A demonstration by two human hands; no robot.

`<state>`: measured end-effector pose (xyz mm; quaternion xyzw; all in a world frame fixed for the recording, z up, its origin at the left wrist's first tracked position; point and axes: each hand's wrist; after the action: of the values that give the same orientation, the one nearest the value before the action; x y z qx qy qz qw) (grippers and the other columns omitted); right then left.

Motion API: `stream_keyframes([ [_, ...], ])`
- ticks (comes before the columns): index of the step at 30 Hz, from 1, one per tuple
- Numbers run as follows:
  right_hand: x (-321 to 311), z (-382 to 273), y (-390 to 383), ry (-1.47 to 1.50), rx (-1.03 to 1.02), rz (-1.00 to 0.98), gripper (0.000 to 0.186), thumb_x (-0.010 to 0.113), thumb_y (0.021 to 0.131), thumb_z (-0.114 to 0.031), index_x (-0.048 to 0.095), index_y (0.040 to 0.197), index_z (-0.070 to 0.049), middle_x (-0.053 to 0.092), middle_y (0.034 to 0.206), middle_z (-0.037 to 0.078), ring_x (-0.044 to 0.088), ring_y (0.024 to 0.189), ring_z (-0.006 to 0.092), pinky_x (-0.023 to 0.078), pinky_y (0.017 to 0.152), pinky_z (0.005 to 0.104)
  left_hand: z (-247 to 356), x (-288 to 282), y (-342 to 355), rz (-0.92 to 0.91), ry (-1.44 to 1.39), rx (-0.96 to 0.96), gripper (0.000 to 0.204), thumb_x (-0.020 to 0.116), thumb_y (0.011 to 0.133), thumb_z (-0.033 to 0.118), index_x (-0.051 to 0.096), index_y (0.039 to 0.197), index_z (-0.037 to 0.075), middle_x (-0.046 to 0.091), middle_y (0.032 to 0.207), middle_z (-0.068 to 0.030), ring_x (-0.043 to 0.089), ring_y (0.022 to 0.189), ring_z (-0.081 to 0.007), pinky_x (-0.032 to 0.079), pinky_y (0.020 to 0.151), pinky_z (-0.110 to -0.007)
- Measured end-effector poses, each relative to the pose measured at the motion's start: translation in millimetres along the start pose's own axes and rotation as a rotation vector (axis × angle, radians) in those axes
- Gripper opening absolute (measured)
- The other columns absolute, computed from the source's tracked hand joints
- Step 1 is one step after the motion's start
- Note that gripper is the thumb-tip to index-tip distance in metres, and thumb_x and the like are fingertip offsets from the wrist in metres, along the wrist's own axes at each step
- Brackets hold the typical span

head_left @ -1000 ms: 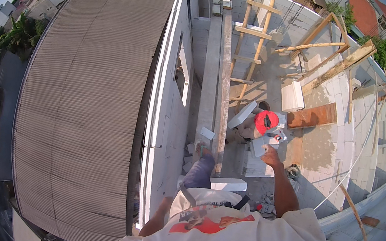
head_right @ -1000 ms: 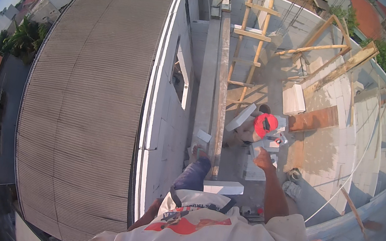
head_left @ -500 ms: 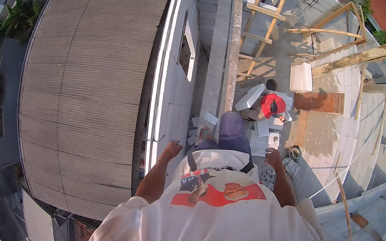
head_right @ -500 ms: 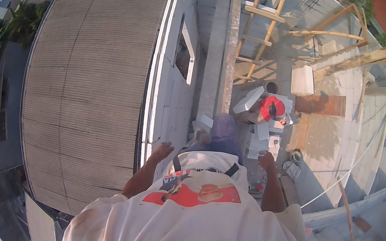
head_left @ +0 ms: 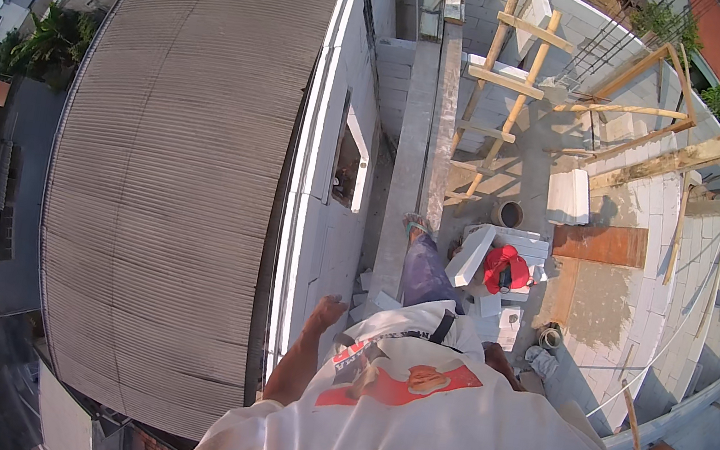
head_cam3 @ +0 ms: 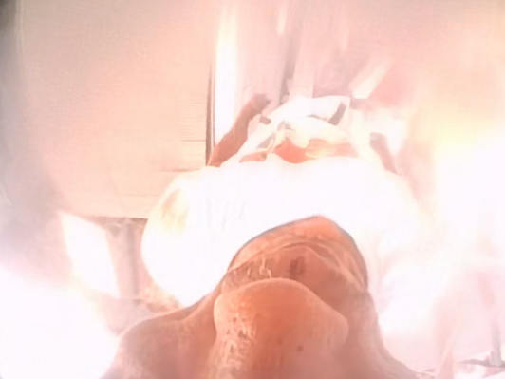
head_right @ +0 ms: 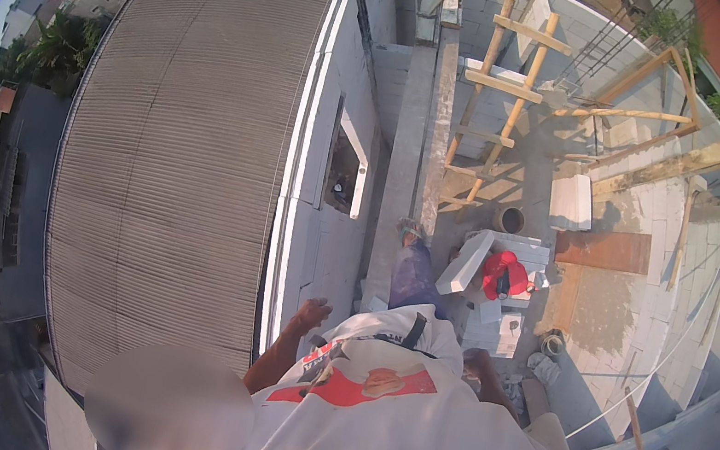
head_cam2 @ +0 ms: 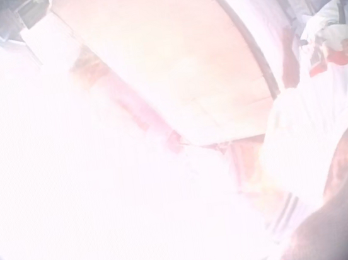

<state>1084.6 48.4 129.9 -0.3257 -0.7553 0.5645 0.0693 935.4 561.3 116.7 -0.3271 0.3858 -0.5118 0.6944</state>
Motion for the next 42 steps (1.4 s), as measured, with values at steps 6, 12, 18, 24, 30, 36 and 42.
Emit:
stream_keyframes([
  [6, -110.2, -103.4, 118.4, 0.03, -0.105, 0.177, 0.06, 0.08, 0.067, -0.01, 0.067, 0.125, -0.001, 0.072, 0.075, 0.013, 0.07, 0.062, 0.0212, 0.057, 0.056, 0.0355, 36.1, -37.8, 85.5, -0.28, 0.91, 0.337, 0.045, 0.065, 0.09, 0.033, 0.075, 0.118, -0.001, 0.069, 0.123, -0.0316, 0.066, 0.122, -0.0405, 0.051, 0.105, -0.042],
  [12, -236.3, -149.5, 189.3, -0.177, -0.413, 0.239, 0.051, 0.074, 0.076, -0.009, 0.065, 0.125, 0.002, 0.074, 0.085, 0.016, 0.074, 0.069, 0.0237, 0.059, 0.063, 0.0373, 222.2, -16.3, 134.6, 0.024, 0.19, 0.059, 0.074, 0.067, 0.089, 0.053, 0.066, 0.131, -0.007, 0.069, 0.125, -0.0314, 0.066, 0.123, -0.0421, 0.05, 0.105, -0.044],
  [18, -262.7, -314.4, 173.8, 0.119, -0.259, 0.156, 0.039, 0.065, 0.085, -0.003, 0.065, 0.123, 0.004, 0.072, 0.082, 0.016, 0.072, 0.066, 0.0219, 0.057, 0.058, 0.038, 358.3, -34.0, 140.7, -0.123, 0.036, 0.083, 0.077, 0.063, 0.093, 0.06, 0.068, 0.123, -0.011, 0.073, 0.113, -0.0249, 0.069, 0.11, -0.0291, 0.051, 0.096, -0.04],
  [24, -283.6, -446.4, 215.5, -0.138, -0.457, 0.163, 0.036, 0.063, 0.085, -0.009, 0.069, 0.119, 0.002, 0.07, 0.076, 0.013, 0.068, 0.058, 0.0196, 0.056, 0.057, 0.0358, 348.6, -46.3, 244.2, -0.228, 0.101, 0.284, 0.052, 0.053, 0.103, 0.047, 0.073, 0.115, 0.0, 0.07, 0.098, -0.0122, 0.062, 0.091, -0.0212, 0.05, 0.084, -0.04],
  [30, -334.0, -517.4, 242.6, -0.131, -0.344, 0.144, 0.04, 0.069, 0.08, -0.01, 0.072, 0.119, 0.001, 0.071, 0.08, 0.015, 0.069, 0.061, 0.0197, 0.057, 0.063, 0.0367, 427.9, -58.2, 307.0, -0.243, 0.367, 0.77, 0.041, 0.051, 0.101, 0.03, 0.072, 0.122, 0.001, 0.073, 0.117, -0.0199, 0.068, 0.108, -0.031, 0.051, 0.097, -0.042],
  [36, -377.9, -533.3, 269.7, -0.311, -0.246, 0.231, 0.052, 0.079, 0.071, -0.014, 0.071, 0.122, -0.004, 0.076, 0.1, 0.019, 0.076, 0.087, 0.0271, 0.059, 0.082, 0.039, 556.0, -58.7, 364.2, -0.445, 0.634, 0.271, 0.051, 0.063, 0.089, 0.038, 0.069, 0.123, -0.001, 0.071, 0.116, -0.029, 0.066, 0.116, -0.0426, 0.052, 0.101, -0.043],
  [42, -398.3, -530.4, 310.3, -0.304, -0.174, 0.226, 0.055, 0.08, 0.07, -0.01, 0.072, 0.123, -0.005, 0.077, 0.093, 0.016, 0.075, 0.085, 0.0272, 0.06, 0.081, 0.0372, 686.5, -62.5, 402.5, -0.432, 0.476, 0.183, 0.065, 0.068, 0.091, 0.042, 0.06, 0.139, 0.0, 0.065, 0.132, -0.0265, 0.068, 0.113, -0.0319, 0.051, 0.099, -0.044],
])
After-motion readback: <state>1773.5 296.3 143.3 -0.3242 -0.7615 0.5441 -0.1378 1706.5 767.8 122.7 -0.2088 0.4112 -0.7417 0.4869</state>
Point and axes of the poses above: each hand's wrist, its own y-axis towards the middle knuckle, its own x-axis out of the palm, z = x × y
